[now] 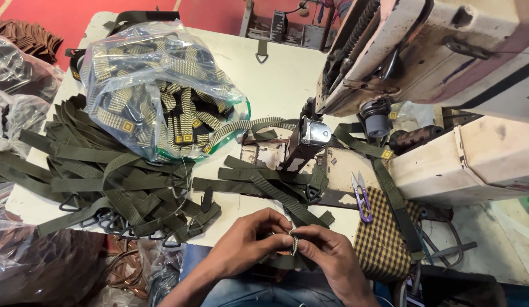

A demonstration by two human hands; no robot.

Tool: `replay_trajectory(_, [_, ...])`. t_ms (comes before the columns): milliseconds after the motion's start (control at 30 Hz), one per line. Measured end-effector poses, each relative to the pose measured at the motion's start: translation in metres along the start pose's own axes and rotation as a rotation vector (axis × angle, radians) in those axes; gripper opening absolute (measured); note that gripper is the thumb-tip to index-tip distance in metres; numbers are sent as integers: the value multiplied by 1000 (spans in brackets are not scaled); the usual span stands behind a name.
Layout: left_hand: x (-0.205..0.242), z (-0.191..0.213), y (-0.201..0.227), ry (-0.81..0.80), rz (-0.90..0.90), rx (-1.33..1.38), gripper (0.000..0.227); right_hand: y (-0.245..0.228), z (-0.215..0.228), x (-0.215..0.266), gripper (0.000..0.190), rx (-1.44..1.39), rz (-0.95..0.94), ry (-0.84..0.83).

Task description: Stitch fabric straps using an industrial sewing machine in a shoe factory.

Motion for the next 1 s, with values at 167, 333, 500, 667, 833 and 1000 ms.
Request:
replay_trajectory(167, [1, 6, -7, -10, -59, -47, 19, 22, 2, 2, 25, -375, -21, -42])
replay_trajectory(333, [4, 4, -3, 58, -134, -161, 15, 18, 1, 1, 30, -402, -75, -60])
replay_trajectory(500, [5, 3, -4, 60, -143, -91, 11, 25, 8, 1, 26, -298, -67, -60])
replay_trajectory(667, [-6, 0, -20, -203, -75, 54, 6, 38, 8, 5, 23, -315, -109, -49])
replay_trajectory(833, [-9, 0, -17, -316, -59, 23, 6, 26, 5, 6, 23, -168, -72, -78])
replay_trajectory(1000, [-5, 4, -11, -184, -38, -114, 8, 37, 2, 9, 25, -212, -58, -80])
Point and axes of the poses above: each hand's wrist, its own x-axis away from the middle knuckle, its own z-axis out of the back of the hand, y = z × x, the point moved 6 cm from there along -x, towards the middle knuckle, and after that the axes turned 15 degrees about z, right-handed, at the moved point
